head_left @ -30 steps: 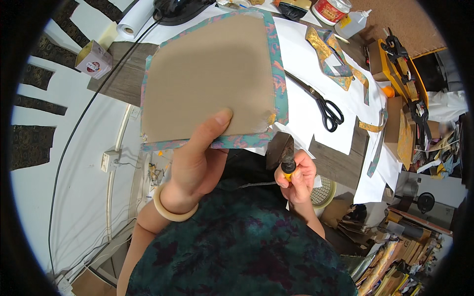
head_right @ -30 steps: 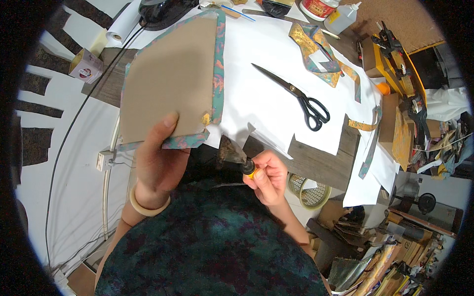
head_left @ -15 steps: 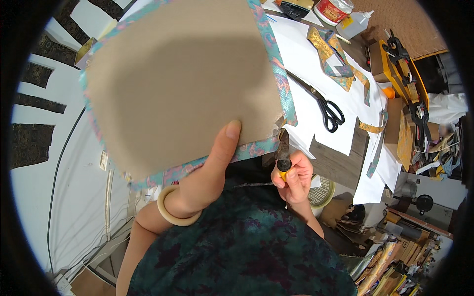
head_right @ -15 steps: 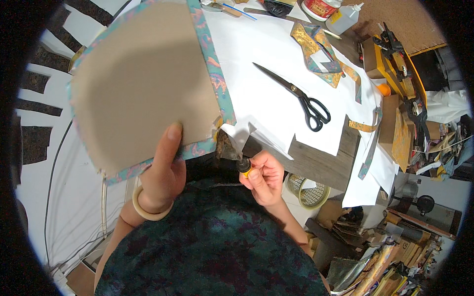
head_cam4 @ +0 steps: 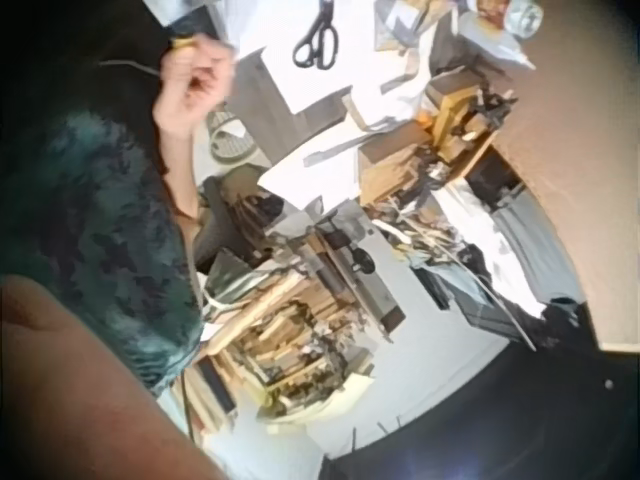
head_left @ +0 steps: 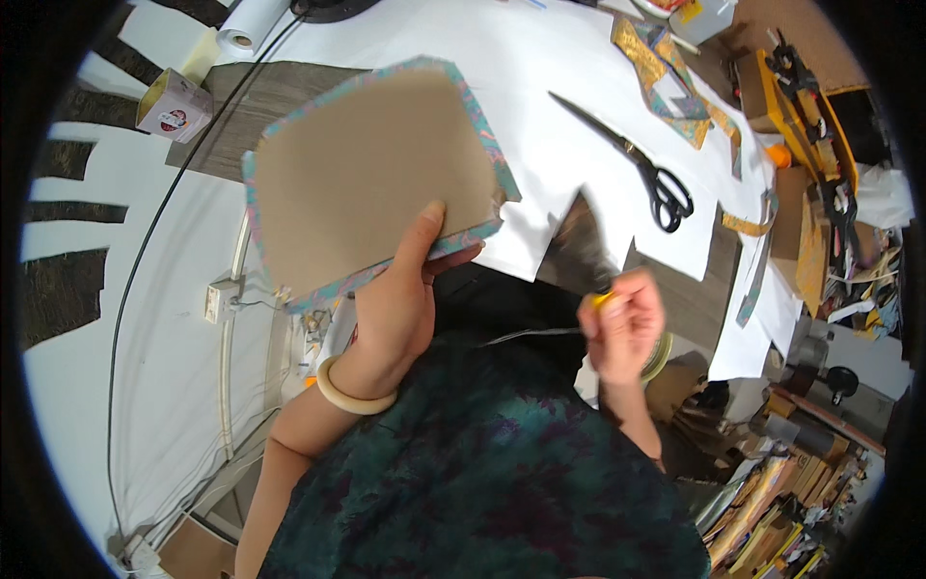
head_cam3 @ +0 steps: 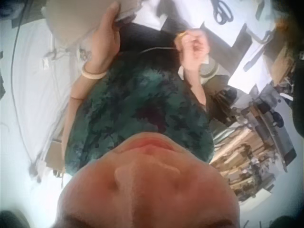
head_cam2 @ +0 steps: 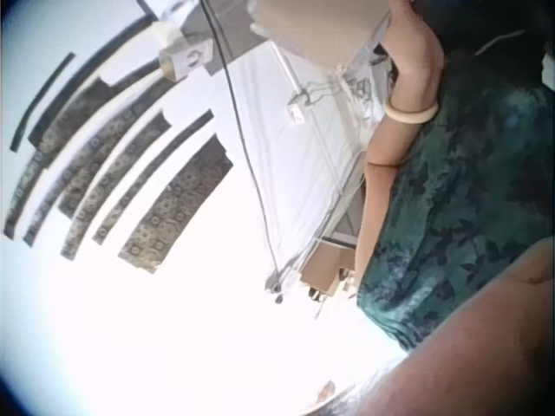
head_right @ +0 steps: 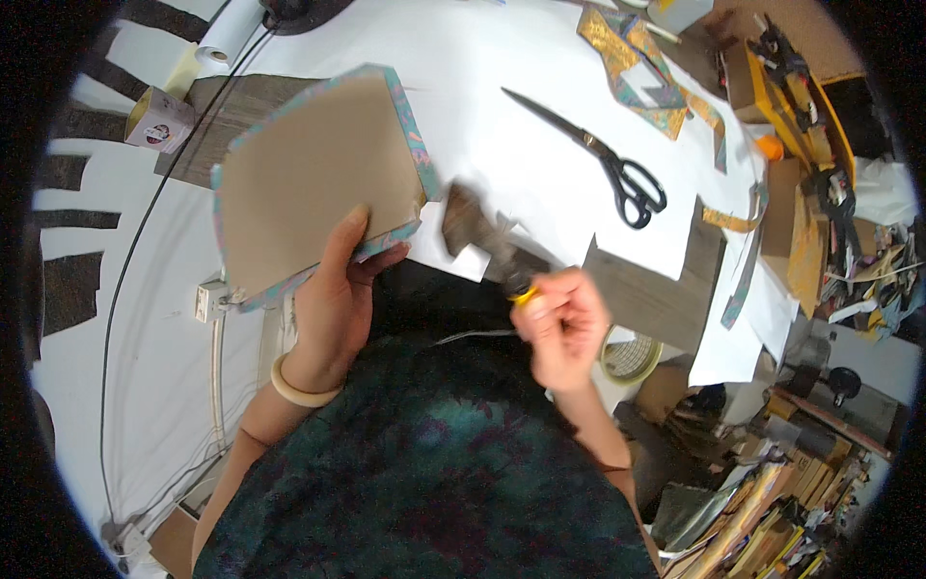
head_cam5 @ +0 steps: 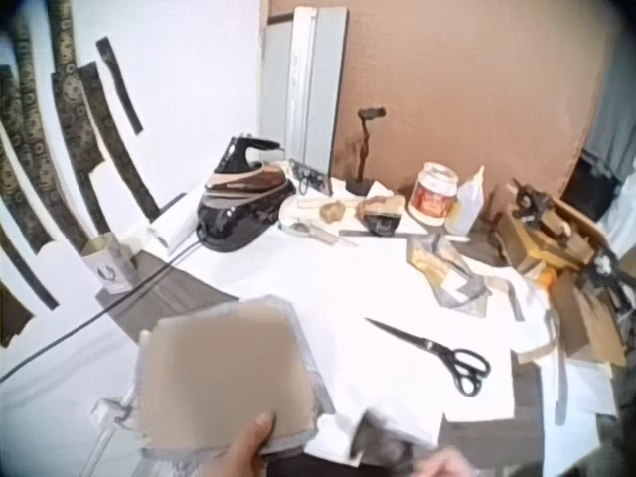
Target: The person trims the edges of a rectangular cardboard piece with scissors, then applies a white substance along the edges with a brush, and finally uses a yellow-handled tool to press and smooth the edges. The work is performed on a cluttered table with various craft supplies.
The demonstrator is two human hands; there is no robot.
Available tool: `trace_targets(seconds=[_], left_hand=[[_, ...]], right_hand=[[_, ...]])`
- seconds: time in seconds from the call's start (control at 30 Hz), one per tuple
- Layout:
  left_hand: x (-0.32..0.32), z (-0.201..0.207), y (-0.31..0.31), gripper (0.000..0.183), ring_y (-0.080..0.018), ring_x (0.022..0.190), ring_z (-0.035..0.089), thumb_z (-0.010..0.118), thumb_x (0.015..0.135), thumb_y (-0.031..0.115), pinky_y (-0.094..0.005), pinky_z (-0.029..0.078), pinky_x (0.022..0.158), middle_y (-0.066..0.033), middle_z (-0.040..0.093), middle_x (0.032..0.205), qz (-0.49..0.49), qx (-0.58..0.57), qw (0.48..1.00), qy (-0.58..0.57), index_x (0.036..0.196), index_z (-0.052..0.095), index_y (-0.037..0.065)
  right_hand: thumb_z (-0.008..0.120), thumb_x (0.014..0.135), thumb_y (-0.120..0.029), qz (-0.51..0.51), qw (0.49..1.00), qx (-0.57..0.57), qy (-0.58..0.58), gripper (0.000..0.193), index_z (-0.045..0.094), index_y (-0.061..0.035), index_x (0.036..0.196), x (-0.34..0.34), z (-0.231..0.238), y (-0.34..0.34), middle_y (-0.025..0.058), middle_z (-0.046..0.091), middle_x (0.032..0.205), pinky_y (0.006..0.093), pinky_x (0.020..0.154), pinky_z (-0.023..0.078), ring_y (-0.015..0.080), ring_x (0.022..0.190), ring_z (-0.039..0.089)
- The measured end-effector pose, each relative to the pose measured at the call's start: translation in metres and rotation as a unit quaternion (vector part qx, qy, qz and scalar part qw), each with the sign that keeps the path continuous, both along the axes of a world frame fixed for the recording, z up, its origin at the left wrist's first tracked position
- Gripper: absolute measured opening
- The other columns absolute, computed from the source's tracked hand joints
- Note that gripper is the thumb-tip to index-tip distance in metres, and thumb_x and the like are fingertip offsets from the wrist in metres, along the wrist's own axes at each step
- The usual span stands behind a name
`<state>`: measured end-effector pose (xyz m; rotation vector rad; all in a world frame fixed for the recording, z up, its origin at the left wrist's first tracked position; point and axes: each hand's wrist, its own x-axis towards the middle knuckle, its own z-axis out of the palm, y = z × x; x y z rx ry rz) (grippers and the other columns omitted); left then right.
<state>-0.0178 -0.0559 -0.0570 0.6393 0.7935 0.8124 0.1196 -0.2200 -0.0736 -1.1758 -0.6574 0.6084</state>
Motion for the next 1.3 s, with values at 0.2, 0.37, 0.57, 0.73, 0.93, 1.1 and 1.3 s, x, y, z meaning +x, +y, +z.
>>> trace_targets(seconds=[0.2,0.37,0.57,0.73,0.93,1.1,1.3], left_hand=[[-0.034,-0.005,0.019,0.032,-0.0221,0.076,0.069,0.052,0.1,0.026,-0.0314,0.058,0.069,-0.0141,0.068,0.093,-0.325,-0.205,0.92,0.074,0.106,0.061,-0.004],[-0.018,0.019,0.017,0.002,-0.0159,0.073,0.062,0.059,0.089,-0.003,-0.0243,0.049,0.068,-0.0084,0.064,0.085,-0.265,0.218,0.907,0.242,0.089,0.06,-0.001],[0.022,-0.037,0.037,0.008,-0.0178,0.074,0.057,0.066,0.082,0.0,-0.027,0.047,0.067,-0.0081,0.054,0.087,-0.246,0.492,0.766,0.332,0.087,0.06,-0.001],[0.023,-0.046,0.035,0.007,-0.0117,0.075,0.056,0.066,0.085,0.001,-0.0236,0.046,0.068,-0.0063,0.053,0.094,-0.27,0.466,0.772,0.337,0.087,0.06,-0.002],[0.026,-0.048,0.036,0.007,-0.0273,0.084,0.054,0.066,0.081,0.001,-0.0351,0.046,0.072,-0.0122,0.051,0.094,-0.253,0.496,0.751,0.355,0.083,0.06,-0.001],[0.024,-0.05,0.035,0.007,-0.0287,0.087,0.053,0.066,0.081,0.0,-0.0356,0.046,0.073,-0.0129,0.051,0.095,-0.245,0.509,0.746,0.353,0.082,0.059,-0.001],[0.024,-0.051,0.035,0.007,-0.0288,0.088,0.053,0.065,0.081,-0.001,-0.0355,0.045,0.073,-0.0131,0.051,0.096,-0.24,0.525,0.737,0.351,0.083,0.058,0.0]], right_hand=[[0.057,0.097,-0.011,-0.041,0.986,-0.156,-0.033,0.011,0.053,-0.001,0.1,0.026,0.023,-0.016,-0.0036,0.051,0.064,0.018,0.05,0.03,0.0015,0.054,0.038],[0.062,0.093,-0.006,-0.054,0.968,-0.242,-0.043,0.01,0.053,-0.0014,0.097,0.021,0.013,-0.018,-0.0024,0.058,0.07,0.0161,0.055,0.033,-0.0003,0.059,0.043],[0.063,0.092,-0.003,-0.023,0.948,-0.305,-0.089,0.011,0.053,0.0,0.094,0.021,0.017,-0.014,0.0012,0.062,0.073,0.0161,0.057,0.038,0.0011,0.064,0.052],[0.065,0.089,0.0,0.011,0.929,-0.343,-0.136,0.012,0.054,0.001,0.092,0.023,0.023,-0.013,0.0065,0.066,0.073,0.0178,0.058,0.045,0.003,0.066,0.059],[0.069,0.086,-0.001,0.035,0.901,-0.39,-0.186,0.014,0.055,0.0007,0.089,0.023,0.029,-0.006,0.0088,0.066,0.072,0.0207,0.054,0.046,0.0089,0.058,0.062],[0.069,0.085,-0.002,0.053,0.898,-0.362,-0.244,0.015,0.055,0.0001,0.088,0.021,0.028,0.001,0.0112,0.065,0.073,0.0254,0.052,0.049,0.0178,0.055,0.064],[0.066,0.086,0.002,0.083,0.884,-0.391,-0.244,0.012,0.054,0.0024,0.087,0.02,0.036,0.013,0.0089,0.06,0.071,0.0225,0.056,0.046,0.0125,0.059,0.059]])
